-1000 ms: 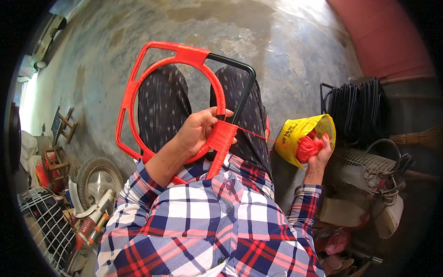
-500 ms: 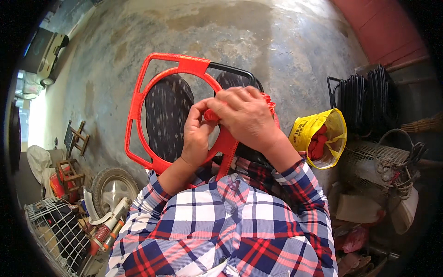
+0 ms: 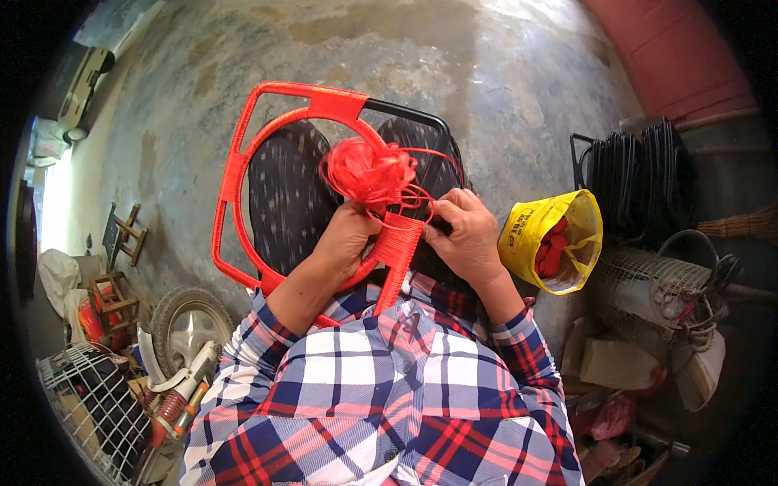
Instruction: Weaving a red cord around a furniture frame.
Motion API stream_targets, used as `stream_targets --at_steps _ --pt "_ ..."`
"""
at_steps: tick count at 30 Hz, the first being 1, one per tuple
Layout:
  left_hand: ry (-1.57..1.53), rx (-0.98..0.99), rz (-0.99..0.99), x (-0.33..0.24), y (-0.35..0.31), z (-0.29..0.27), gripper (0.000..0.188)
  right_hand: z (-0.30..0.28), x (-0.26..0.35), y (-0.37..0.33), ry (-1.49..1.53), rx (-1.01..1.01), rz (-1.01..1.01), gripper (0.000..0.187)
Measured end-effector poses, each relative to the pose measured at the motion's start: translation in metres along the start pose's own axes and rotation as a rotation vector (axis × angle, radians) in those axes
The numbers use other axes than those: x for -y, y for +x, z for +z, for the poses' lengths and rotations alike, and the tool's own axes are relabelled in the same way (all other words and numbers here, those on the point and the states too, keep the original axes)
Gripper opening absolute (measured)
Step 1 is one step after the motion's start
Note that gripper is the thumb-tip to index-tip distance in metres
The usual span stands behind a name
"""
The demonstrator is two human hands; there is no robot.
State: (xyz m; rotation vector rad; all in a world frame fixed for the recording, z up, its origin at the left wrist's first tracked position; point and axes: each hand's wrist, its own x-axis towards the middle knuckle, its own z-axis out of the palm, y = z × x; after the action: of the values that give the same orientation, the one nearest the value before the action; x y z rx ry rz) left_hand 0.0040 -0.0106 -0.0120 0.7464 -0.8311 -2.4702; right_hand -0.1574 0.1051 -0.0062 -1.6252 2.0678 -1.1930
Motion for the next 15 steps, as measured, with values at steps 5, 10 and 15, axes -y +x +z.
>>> stream_targets --at_steps 5,10,15 --pt "-0.046 0.015 -0.103 -0.007 -0.006 0.005 0.045 -0.009 0.002 0.009 -0.047 0.127 -0.048 0.039" --pt "-0.022 0.070 -0.100 -0.011 -0.008 0.008 0.040 0.003 -0.001 0.006 -0.109 0.059 -0.096 0.037" --pt "-0.062 0.022 -0.122 -0.008 -0.006 0.006 0.035 0.005 -0.002 -0.001 0.144 -0.099 0.072 0.025"
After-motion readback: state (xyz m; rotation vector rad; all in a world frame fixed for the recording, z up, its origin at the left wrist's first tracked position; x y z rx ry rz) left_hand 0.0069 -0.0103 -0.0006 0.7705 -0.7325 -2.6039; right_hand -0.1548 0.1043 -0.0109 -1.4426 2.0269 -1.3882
